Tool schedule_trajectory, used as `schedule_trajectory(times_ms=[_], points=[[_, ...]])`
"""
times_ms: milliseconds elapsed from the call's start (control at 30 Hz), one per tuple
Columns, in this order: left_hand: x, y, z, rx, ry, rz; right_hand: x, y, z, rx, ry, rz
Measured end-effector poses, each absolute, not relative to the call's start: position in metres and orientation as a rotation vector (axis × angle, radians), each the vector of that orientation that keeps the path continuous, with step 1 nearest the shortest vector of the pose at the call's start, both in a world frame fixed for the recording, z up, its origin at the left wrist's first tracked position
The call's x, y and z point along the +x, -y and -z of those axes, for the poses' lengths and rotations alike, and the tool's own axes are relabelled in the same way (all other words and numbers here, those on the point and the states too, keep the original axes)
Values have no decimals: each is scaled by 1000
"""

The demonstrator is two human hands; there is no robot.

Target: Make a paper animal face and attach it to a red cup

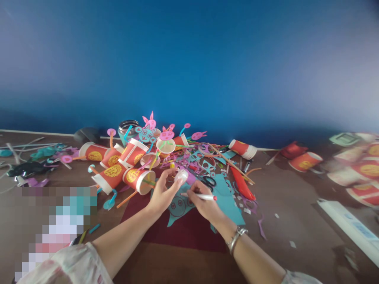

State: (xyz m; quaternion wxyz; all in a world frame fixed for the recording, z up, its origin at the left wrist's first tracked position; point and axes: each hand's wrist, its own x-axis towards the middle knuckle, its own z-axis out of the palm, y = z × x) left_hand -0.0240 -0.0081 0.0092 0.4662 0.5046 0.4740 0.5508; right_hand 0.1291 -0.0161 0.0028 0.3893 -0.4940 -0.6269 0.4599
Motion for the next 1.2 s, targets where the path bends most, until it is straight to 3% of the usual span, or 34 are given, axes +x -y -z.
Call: schedule_trajectory(times_ms=[500, 1200], points=[[-23, 3, -5, 1139, -1117, -1296, 129, 27, 8, -1313, 1513, -1332], [-24, 2, -1, 1158, -1118, -1299, 130, 26, 14, -1355, 1627, -1238]])
